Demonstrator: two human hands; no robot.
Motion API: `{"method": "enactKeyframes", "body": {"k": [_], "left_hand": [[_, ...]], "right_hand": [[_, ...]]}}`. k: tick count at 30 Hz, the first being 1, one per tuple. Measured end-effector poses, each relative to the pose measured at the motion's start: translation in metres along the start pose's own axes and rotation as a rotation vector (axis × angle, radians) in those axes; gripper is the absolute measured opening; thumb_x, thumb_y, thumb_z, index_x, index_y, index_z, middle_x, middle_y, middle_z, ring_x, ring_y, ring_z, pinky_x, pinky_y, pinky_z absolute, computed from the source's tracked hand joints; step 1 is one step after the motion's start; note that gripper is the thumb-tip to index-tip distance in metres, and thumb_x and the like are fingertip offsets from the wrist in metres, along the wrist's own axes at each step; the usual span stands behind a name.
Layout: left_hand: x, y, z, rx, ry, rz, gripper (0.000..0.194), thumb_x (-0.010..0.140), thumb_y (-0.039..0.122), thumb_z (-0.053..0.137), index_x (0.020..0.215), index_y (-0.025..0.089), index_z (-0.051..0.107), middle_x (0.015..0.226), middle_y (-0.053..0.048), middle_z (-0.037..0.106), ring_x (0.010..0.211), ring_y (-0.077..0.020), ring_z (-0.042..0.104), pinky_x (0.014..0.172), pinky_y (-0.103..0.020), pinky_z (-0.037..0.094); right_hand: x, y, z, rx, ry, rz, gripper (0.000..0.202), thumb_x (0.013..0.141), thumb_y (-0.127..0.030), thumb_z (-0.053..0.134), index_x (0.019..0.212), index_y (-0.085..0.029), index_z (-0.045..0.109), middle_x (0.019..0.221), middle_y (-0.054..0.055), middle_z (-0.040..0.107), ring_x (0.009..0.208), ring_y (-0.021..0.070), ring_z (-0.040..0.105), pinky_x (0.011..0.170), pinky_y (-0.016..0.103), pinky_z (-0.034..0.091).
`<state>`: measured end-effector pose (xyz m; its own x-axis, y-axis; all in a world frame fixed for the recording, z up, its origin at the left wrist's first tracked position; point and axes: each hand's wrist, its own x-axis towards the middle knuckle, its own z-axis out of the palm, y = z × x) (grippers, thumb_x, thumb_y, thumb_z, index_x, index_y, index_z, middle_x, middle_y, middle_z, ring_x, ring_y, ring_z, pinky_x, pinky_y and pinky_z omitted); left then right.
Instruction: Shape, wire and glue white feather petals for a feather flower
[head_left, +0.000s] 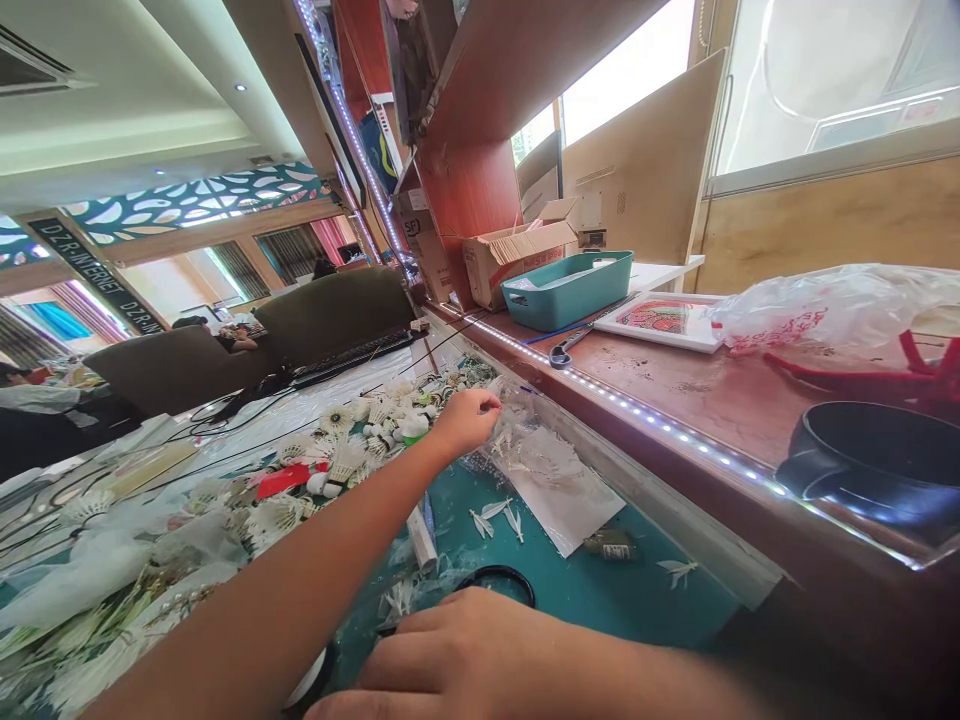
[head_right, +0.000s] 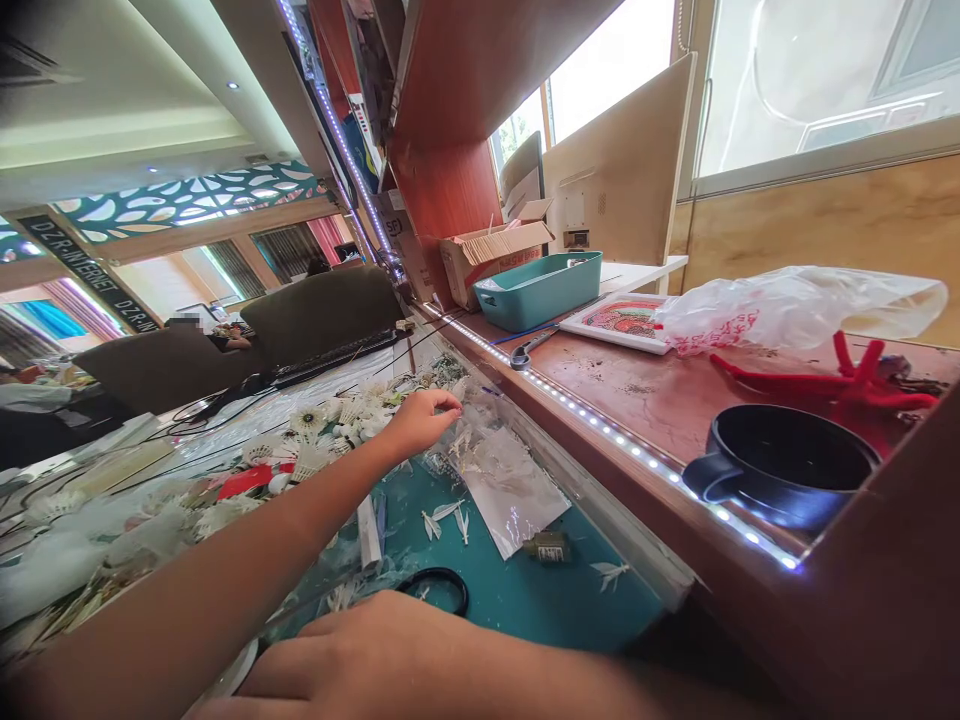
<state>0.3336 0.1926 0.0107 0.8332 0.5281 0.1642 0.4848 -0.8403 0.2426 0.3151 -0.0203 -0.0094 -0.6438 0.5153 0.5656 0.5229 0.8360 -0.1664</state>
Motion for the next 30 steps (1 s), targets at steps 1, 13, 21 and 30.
{"method": "enactKeyframes", "body": {"k": [1,13,21,30], "left_hand": [[0.0004,-0.0010,0.0012,-0.011,0.008,-0.009,0.025,0.101,0.034,0.065,0.121,0.018,0.068,0.122,-0.009,0.071,0.101,-0.0231,0.071,0.089,-0.044,0.061],[-0.0048,-0.0041,0.0090,-0.058,0.105,-0.072,0.026,0.101,0.034,0.066,0.122,0.017,0.067,0.122,-0.009,0.070,0.102,-0.0232,0.071,0.089,-0.044,0.061],[-0.0067,-0.0043,0.0080,-0.040,0.140,-0.057,0.027,0.101,0.034,0.066,0.122,0.017,0.067,0.122,-0.009,0.070,0.102,-0.0234,0.071,0.089,-0.044,0.061],[-0.0051,-0.0060,0.0073,-0.015,0.178,-0.015,0.027,0.101,0.034,0.066,0.122,0.017,0.067,0.122,-0.009,0.070,0.102,-0.0236,0.071,0.089,-0.045,0.061]], "right_hand": [[-0.0004,-0.0003,-0.0011,0.006,-0.004,0.006,0.039,0.114,-0.039,0.032,0.149,-0.021,0.028,0.106,0.003,0.069,0.088,0.0134,0.067,0.063,0.023,0.047],[-0.0033,-0.0005,-0.0040,0.072,0.034,0.002,0.037,0.115,-0.037,0.025,0.148,-0.019,0.029,0.112,0.003,0.068,0.092,0.0125,0.065,0.071,0.021,0.046],[-0.0037,-0.0008,-0.0033,0.062,0.035,0.006,0.038,0.114,-0.038,0.031,0.147,-0.020,0.029,0.112,0.002,0.068,0.090,0.0131,0.064,0.070,0.023,0.048],[-0.0036,0.0004,-0.0023,0.098,0.018,0.001,0.038,0.114,-0.039,0.031,0.146,-0.020,0.030,0.113,0.004,0.067,0.091,0.0133,0.065,0.068,0.022,0.046]]}}
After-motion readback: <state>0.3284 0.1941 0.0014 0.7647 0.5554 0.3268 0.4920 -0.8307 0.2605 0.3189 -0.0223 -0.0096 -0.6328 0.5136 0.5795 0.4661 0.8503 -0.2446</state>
